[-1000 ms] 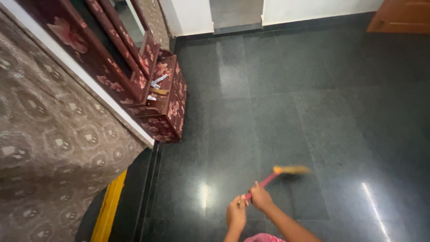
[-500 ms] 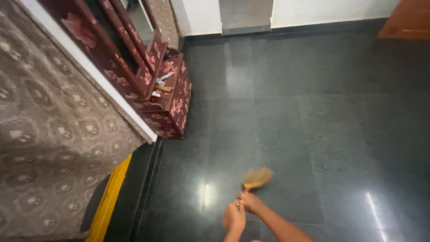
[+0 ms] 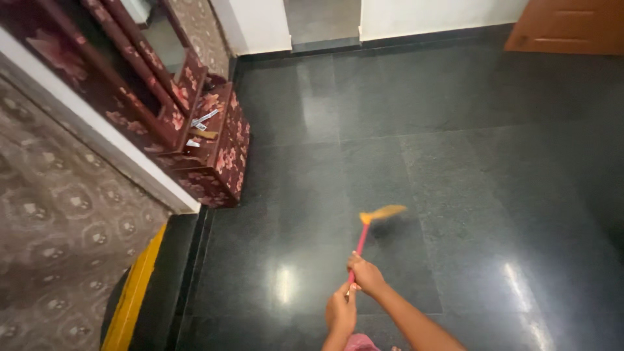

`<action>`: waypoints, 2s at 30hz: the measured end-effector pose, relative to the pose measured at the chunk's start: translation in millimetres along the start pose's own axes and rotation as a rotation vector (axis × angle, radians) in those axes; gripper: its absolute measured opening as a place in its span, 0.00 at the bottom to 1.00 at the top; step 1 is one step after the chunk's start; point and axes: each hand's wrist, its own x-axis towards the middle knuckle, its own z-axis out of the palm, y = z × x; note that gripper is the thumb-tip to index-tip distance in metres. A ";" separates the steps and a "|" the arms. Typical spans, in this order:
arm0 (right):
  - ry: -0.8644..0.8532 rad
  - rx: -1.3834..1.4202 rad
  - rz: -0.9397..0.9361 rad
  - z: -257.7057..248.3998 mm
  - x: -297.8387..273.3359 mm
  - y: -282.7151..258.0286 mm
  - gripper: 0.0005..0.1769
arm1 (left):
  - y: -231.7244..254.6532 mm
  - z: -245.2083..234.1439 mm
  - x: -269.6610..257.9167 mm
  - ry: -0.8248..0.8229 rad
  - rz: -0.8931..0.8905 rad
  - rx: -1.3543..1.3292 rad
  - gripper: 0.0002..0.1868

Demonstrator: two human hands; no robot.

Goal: The person sweeps the dark tiled floor using a broom, pushing debris across the hallway and toward a room with a wooden dresser.

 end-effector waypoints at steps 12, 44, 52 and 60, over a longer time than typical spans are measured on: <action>-0.488 -0.022 0.351 -20.9 -46.1 -4.9 0.16 | -26.5 55.8 17.6 -0.080 -0.084 0.032 0.17; -0.319 -0.197 0.368 -54.6 -54.5 38.8 0.04 | -4.9 89.4 14.4 -0.031 0.075 -0.368 0.16; -0.126 -0.063 0.055 -25.7 -20.4 18.3 0.06 | 7.4 44.6 -18.1 0.124 0.043 -0.243 0.15; -0.466 0.026 0.287 4.6 -44.8 -34.2 0.10 | -59.1 33.7 -18.2 0.058 -0.080 -0.139 0.15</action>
